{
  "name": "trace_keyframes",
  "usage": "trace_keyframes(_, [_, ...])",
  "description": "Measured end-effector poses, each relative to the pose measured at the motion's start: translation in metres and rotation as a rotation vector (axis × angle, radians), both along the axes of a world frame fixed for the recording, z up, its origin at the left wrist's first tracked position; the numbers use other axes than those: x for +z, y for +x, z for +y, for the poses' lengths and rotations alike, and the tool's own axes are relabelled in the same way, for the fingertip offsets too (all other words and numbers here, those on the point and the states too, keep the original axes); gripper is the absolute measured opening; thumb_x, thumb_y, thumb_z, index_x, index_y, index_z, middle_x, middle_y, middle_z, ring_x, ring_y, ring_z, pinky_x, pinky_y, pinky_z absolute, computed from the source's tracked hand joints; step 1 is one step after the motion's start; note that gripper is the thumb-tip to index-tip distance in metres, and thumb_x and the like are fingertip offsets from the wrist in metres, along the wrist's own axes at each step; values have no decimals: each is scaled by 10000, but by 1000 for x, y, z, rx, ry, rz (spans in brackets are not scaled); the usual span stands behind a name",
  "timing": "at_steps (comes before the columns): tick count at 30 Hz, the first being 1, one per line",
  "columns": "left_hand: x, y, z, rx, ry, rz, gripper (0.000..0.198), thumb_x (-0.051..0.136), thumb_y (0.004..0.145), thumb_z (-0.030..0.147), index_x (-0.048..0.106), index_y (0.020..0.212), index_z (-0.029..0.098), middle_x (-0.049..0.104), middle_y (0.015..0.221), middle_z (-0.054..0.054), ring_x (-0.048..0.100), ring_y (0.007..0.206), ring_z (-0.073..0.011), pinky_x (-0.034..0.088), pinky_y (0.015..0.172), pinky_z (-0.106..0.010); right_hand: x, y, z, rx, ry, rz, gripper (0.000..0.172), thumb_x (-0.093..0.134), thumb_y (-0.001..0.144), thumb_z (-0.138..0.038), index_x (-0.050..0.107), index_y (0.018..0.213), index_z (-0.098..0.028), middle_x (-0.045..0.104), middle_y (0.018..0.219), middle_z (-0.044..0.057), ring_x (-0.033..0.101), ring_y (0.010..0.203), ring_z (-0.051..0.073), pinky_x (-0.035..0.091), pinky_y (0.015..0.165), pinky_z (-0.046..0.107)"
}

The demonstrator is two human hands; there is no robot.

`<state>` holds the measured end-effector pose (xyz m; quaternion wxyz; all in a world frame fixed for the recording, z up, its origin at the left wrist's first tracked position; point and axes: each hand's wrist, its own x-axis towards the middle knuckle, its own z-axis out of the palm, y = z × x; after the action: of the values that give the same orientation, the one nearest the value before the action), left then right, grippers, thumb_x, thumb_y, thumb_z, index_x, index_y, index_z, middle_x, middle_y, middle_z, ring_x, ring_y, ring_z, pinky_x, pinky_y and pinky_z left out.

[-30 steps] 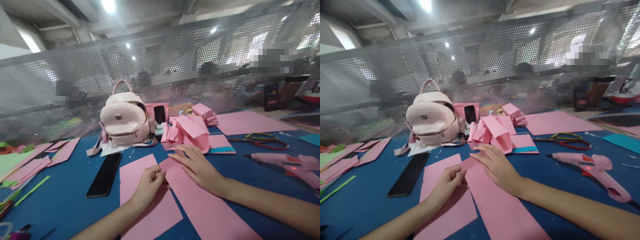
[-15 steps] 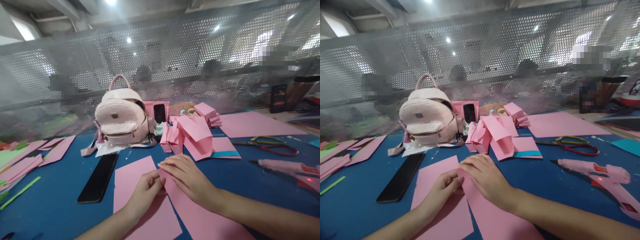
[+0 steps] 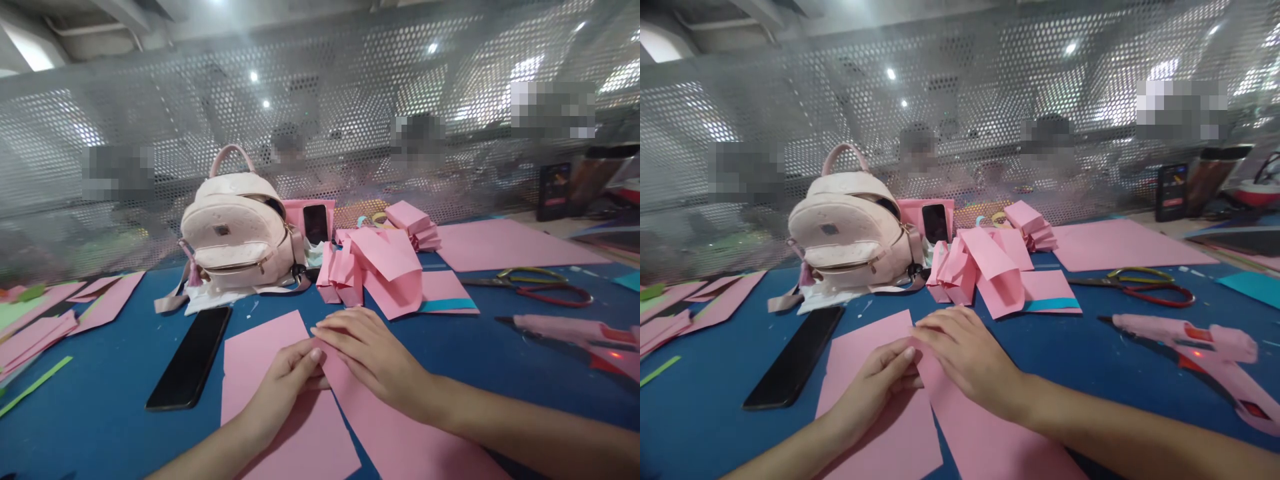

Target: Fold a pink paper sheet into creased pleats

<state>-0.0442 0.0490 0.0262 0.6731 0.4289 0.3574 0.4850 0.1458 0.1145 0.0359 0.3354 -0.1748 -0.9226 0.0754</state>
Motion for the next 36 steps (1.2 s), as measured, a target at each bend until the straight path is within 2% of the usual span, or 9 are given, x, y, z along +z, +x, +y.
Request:
trace_keyframes(5, [2, 0, 2, -51, -5, -95, 289, 605, 969, 404, 703, 1100, 165, 708, 965, -101, 680, 902, -204, 518, 883, -351, 3, 1, 0, 1, 3, 73, 315, 440, 1014, -162, 582, 1283, -245, 642, 1226, 76, 545, 1207, 215, 443, 1022, 430])
trace_keyframes(9, [5, 1, -1, -71, 7, -104, 318, 597, 977, 416, 706, 1135, 162, 715, 989, -112, 681, 965, -224, 506, 924, -370, 10, 1, -1, 10, -50, 118, 270, 477, 1006, -157, 637, 1199, -256, 645, 1194, 70, 559, 1179, 208, 477, 986, 399])
trace_keyframes(18, [4, 7, -8, -145, 12, -50, 314, 598, 987, 424, 723, 1123, 171, 667, 894, -54, 657, 894, -170, 493, 918, -314, 19, 1, -4, 56, -269, 158, 168, 617, 928, -114, 704, 948, -257, 620, 1106, 35, 583, 1089, 183, 483, 958, 335])
trace_keyframes(22, [6, 9, -9, -159, 13, -46, 334, 586, 989, 448, 726, 1101, 166, 633, 827, -38, 624, 808, -145, 488, 882, -298, 21, 2, -4, 66, -312, 164, 159, 656, 900, -103, 699, 926, -254, 616, 1075, 21, 589, 1050, 169, 470, 947, 315])
trace_keyframes(28, [8, 11, -10, -166, 20, -63, 336, 623, 962, 472, 727, 961, 152, 507, 725, 17, 511, 679, -79, 444, 759, -210, 25, 2, -6, 44, -416, 113, 130, 677, 887, -109, 647, 872, -235, 593, 1125, 22, 570, 1083, 171, 449, 957, 318])
trace_keyframes(33, [9, 11, -7, -210, 54, -72, 341, 615, 973, 451, 722, 979, 128, 479, 722, 25, 434, 629, -59, 409, 718, -193, 29, 1, -7, 40, -453, 9, 134, 649, 900, -98, 614, 897, -227, 569, 1191, 23, 531, 1159, 172, 408, 1011, 332])
trace_keyframes(36, [11, 11, -6, -219, 80, -64, 327, 618, 972, 438, 710, 1043, 132, 524, 763, 7, 462, 651, -71, 417, 733, -210, 31, 0, -6, 44, -413, -42, 137, 650, 894, -90, 614, 905, -221, 567, 1199, 26, 519, 1163, 178, 402, 1010, 343])
